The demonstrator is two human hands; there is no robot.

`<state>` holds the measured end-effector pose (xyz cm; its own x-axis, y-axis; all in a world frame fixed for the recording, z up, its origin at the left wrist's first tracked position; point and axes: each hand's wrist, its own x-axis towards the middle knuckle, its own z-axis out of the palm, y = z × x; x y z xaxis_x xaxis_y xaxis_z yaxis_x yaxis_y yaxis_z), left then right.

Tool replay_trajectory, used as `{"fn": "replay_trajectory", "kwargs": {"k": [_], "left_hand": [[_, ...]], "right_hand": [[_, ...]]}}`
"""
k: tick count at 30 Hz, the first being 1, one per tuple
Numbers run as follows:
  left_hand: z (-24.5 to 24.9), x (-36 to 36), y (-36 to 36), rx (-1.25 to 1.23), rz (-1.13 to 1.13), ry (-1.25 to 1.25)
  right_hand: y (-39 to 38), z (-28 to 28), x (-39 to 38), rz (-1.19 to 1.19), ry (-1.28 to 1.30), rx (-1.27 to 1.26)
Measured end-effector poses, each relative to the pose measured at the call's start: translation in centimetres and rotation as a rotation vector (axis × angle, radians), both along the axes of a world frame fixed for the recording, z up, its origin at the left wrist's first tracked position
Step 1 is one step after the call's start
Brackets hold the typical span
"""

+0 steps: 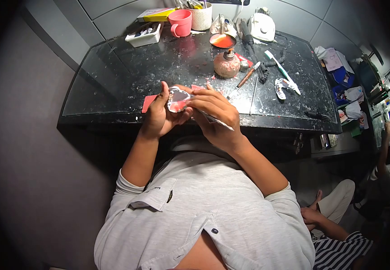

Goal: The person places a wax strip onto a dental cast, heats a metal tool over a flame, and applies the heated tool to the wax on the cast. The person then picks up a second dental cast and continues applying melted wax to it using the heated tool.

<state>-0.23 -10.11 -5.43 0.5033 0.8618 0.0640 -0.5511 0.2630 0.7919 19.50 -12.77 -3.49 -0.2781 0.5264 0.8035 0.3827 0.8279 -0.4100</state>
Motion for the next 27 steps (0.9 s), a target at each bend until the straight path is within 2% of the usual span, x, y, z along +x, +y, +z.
{"fn": "replay_trajectory", "kwargs": {"k": [1,3,5,7,8,11,18,22,27], "left_hand": [[0.1,0.2,-0.1,0.000,0.000,0.000],[0.5,0.8,-0.4,0.155,0.123,-0.017],[-0.5,0.0,0.0,0.195,0.033,-0.108],[-0.7,0.0,-0.2,0.286,0.045,-0.137],[-0.5,0.2,-0.4,0.285,0.043,-0.136],[0.0,0.3,-1.0,0.216,0.033,-0.169],[-0.7,0.6,-1.2,0.344,0.064,-0.112],[-1.3,0.6,-1.0,0.446,0.089,-0.061],[-0.9,0.5,-1.4,0.383,0.061,-0.046]], "right_hand": [[0.0,-0.1,0.0,0.000,-0.001,0.000],[0.0,-0.3,-0.1,-0.015,0.248,-0.062],[0.0,-0.3,0.6,-0.031,0.231,-0.045],[0.0,-1.1,1.0,-0.024,0.317,-0.285],[0.2,-1.5,0.9,0.052,0.381,-0.317],[0.1,-1.5,0.5,0.049,0.384,-0.261],[-0.4,-0.8,1.1,0.094,0.354,-0.376],[0.2,-1.5,1.6,0.107,0.227,-0.289],[0.0,-1.0,1.4,0.109,0.166,-0.274]]}}
